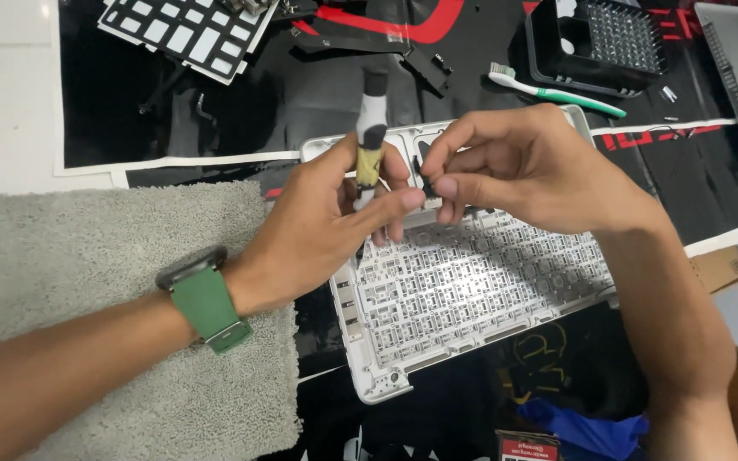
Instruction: Using a precision screwdriver to remove or install screws on a laptop keyboard and chassis assembly during a repair process.
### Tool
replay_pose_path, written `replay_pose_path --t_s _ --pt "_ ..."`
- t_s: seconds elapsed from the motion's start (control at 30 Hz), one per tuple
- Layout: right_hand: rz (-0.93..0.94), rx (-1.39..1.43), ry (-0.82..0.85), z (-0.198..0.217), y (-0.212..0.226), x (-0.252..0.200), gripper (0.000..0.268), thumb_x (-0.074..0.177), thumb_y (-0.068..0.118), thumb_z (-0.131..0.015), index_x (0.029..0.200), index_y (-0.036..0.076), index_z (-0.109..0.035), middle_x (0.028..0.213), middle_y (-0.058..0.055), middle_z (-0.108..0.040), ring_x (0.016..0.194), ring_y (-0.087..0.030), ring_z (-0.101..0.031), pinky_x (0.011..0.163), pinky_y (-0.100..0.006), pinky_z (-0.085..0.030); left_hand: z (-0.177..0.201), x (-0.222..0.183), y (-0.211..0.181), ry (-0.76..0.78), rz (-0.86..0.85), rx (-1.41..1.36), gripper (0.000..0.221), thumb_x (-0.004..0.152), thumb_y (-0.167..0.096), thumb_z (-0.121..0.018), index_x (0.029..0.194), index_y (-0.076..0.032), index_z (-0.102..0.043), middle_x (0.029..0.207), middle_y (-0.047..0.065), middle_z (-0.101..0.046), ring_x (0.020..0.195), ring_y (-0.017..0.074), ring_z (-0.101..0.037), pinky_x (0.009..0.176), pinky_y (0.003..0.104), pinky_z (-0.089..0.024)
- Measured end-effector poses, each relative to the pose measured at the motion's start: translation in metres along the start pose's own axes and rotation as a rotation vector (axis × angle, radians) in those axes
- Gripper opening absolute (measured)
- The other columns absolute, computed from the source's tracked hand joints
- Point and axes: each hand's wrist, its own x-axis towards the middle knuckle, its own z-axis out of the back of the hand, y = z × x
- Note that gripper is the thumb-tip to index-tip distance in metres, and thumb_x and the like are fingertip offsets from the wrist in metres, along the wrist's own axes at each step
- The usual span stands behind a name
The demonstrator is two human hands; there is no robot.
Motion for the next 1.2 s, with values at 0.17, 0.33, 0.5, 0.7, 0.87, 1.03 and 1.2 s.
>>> replay_pose_path --t_s 0.17,0.33,0.5,0.7,0.87,1.03,1.2 --pt "-0.019 0.073 0.037 -0.001 -0.003 0.002 0.019 0.094 0.000 -0.067 0.112 -0.007 -0.067 0.092 -0.015 -0.074 0.078 -0.019 -0.077 0.077 -0.027 -0.070 0.001 0.003 -0.002 0.031 0.136 -0.032 0.013 0.096 -0.017 -0.069 0.103 -0.010 -0.061 0.082 0.005 -0.070 0.070 0.0124 -0.073 0.064 0.022 -0.065" --pt "0.082 -0.132 -0.088 -0.002 -0.005 -0.001 0.023 0.092 -0.002 -0.069 0.114 -0.007 -0.068 0.096 -0.016 -0.076 0.084 -0.020 -0.078 0.081 -0.026 -0.069 0.006 0.008 0.002 -0.050 0.116 -0.068 0.018 0.093 -0.021 -0.071 0.100 -0.008 -0.061 0.081 0.008 -0.073 0.071 0.0159 -0.076 0.066 0.027 -0.068" --pt "0.318 -0.426 -0.184 -0.007 -0.002 -0.003 0.015 0.089 -0.001 -0.079 0.102 -0.004 -0.071 0.104 -0.018 -0.075 0.097 -0.026 -0.076 0.086 -0.031 -0.066 0.006 0.009 0.003 -0.067 0.117 -0.090 0.016 0.093 -0.021 -0.070 0.099 -0.008 -0.060 0.081 0.009 -0.075 0.071 0.0157 -0.076 0.065 0.026 -0.067" --pt "0.574 -0.657 -0.205 -0.009 -0.005 -0.003 0.014 0.089 -0.003 -0.085 0.099 -0.005 -0.075 0.100 -0.018 -0.075 0.091 -0.028 -0.076 0.083 -0.034 -0.064 0.006 0.009 0.003 -0.061 0.138 -0.093 0.015 0.094 -0.019 -0.070 0.098 -0.008 -0.060 0.081 0.011 -0.077 0.070 0.0156 -0.076 0.062 0.025 -0.066" --pt "0.720 -0.879 -0.257 -0.010 -0.014 -0.005 0.013 0.095 -0.004 -0.083 0.106 -0.007 -0.077 0.104 -0.020 -0.072 0.087 -0.028 -0.073 0.077 -0.034 -0.064 0.008 0.009 0.003 -0.047 0.188 -0.084 0.017 0.095 -0.022 -0.070 0.095 -0.012 -0.057 0.080 0.010 -0.079 0.059 0.0114 -0.070 0.053 0.022 -0.055" --pt "0.796 -1.026 -0.234 -0.009 -0.019 -0.008 0.015 0.106 -0.010 -0.064 0.120 -0.007 -0.061 0.106 -0.021 -0.065 0.088 -0.033 -0.068 0.068 -0.041 -0.056 0.004 0.012 0.004 -0.168 0.289 -0.050 0.017 0.095 -0.019 -0.072 0.097 -0.011 -0.057 0.077 0.013 -0.080 0.052 0.0128 -0.055 0.056 0.025 -0.047" --pt "0.756 -1.026 -0.232 -0.011 -0.015 -0.002 0.006 0.102 -0.012 -0.065 0.101 -0.006 -0.064 0.100 -0.018 -0.065 0.084 -0.030 -0.063 0.074 -0.039 -0.057 0.002 0.014 -0.002 -0.155 0.322 0.007 0.014 0.096 -0.015 -0.073 0.095 -0.010 -0.060 0.076 0.013 -0.079 0.051 0.0156 -0.055 0.055 0.027 -0.048"
